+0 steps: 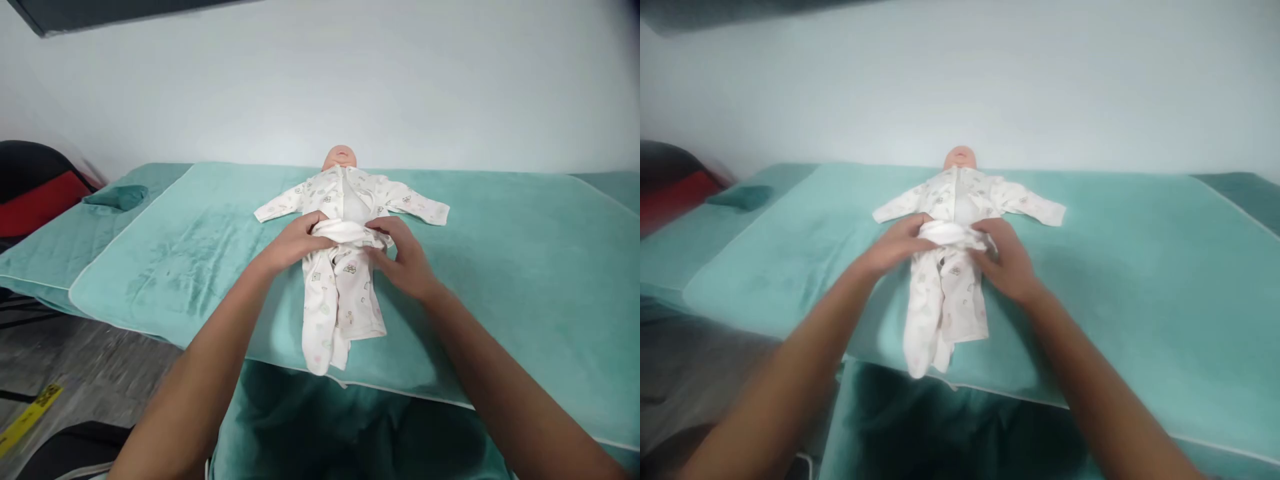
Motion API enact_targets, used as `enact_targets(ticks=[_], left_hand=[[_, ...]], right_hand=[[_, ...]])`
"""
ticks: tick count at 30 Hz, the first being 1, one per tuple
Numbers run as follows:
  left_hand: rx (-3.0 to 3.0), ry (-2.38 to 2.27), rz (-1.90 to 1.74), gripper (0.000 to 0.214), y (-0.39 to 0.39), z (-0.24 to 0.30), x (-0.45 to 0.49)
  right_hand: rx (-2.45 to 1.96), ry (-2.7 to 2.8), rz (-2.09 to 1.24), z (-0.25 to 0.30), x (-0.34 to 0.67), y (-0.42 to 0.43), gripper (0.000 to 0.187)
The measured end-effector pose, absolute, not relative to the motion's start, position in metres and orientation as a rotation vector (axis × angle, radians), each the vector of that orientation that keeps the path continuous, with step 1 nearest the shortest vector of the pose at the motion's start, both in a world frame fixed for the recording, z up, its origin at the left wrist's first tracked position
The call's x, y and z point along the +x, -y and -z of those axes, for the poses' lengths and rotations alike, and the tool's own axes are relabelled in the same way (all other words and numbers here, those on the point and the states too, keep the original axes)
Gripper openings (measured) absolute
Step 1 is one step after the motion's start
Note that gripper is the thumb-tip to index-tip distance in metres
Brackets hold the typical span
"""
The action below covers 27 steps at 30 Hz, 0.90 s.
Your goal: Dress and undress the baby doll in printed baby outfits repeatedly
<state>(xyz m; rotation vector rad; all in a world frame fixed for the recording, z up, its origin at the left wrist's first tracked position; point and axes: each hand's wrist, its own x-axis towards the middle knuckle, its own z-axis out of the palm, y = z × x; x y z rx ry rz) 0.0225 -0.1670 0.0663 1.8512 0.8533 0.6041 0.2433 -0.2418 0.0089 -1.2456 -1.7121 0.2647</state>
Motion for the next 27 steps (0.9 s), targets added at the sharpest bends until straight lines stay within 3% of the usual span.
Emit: enact_targets(ticks=[4,8,13,16,19,22,27], left_hand=[[1.647,-0.757,-0.694,0.018,0.173,-0.065,0.014],[1.453,-0.758,-0.796,0.023,0.184,-0.053,0.013],[1.195,-0.795,-0.813,0.036,0.185,-0.036,0.006],[1.203,-0.831,-0.743,0.033,0.183,-0.035,0.002],[1.300,-0.725,-0.615,0.020,0.182,-0.042,0.001],[1.371,-0.671,-0.570,0.023,0.182,-0.045,0.004],[1.355,-0.842,-0.950,0.023,0.181,-0.039,0.024]], right_hand=[[-1.330,1.979,-0.357,-0.050,0.228,0.224,0.024],[-1.318,1.981,-0.748,-0.074,0.220,0.197,0.032],[-1.083,1.651,-1.249,-0.056,0.219,0.183,0.026],[-0.960,1.528,-1.446,-0.043,0.223,0.182,0.026],[-0.851,1.442,-1.522,-0.037,0.228,0.182,0.025],[-0.844,1.412,-1.519,-0.040,0.230,0.183,0.023],[-1.037,1.651,-1.389,-0.052,0.220,0.192,0.027]])
